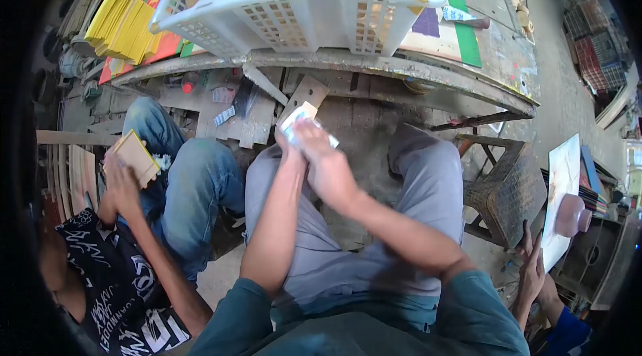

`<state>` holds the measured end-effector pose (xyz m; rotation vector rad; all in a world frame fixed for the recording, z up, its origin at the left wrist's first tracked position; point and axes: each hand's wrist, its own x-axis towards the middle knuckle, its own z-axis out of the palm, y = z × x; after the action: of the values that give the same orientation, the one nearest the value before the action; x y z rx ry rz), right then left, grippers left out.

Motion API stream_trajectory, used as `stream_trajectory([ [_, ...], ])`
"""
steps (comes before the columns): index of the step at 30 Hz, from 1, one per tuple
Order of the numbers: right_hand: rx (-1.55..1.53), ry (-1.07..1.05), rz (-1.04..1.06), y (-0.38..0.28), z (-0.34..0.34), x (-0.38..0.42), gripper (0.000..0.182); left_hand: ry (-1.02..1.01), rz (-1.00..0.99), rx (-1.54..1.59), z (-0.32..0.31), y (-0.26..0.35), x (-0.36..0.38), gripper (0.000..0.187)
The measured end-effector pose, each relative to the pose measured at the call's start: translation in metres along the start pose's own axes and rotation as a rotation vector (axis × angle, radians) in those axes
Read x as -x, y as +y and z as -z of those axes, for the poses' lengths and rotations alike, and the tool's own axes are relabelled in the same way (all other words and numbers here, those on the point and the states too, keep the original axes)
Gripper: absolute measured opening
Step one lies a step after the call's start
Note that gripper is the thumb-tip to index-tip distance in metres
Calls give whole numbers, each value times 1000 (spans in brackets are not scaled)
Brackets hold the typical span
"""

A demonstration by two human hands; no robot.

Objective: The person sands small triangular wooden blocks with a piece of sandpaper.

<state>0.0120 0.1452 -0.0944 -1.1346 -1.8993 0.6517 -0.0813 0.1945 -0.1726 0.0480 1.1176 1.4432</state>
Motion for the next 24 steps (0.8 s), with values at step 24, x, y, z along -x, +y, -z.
stream_trajectory([
  [24, -406, 251, 6, 26, 55, -11, 44, -452, -106, -220, -11, 18, 9, 53],
])
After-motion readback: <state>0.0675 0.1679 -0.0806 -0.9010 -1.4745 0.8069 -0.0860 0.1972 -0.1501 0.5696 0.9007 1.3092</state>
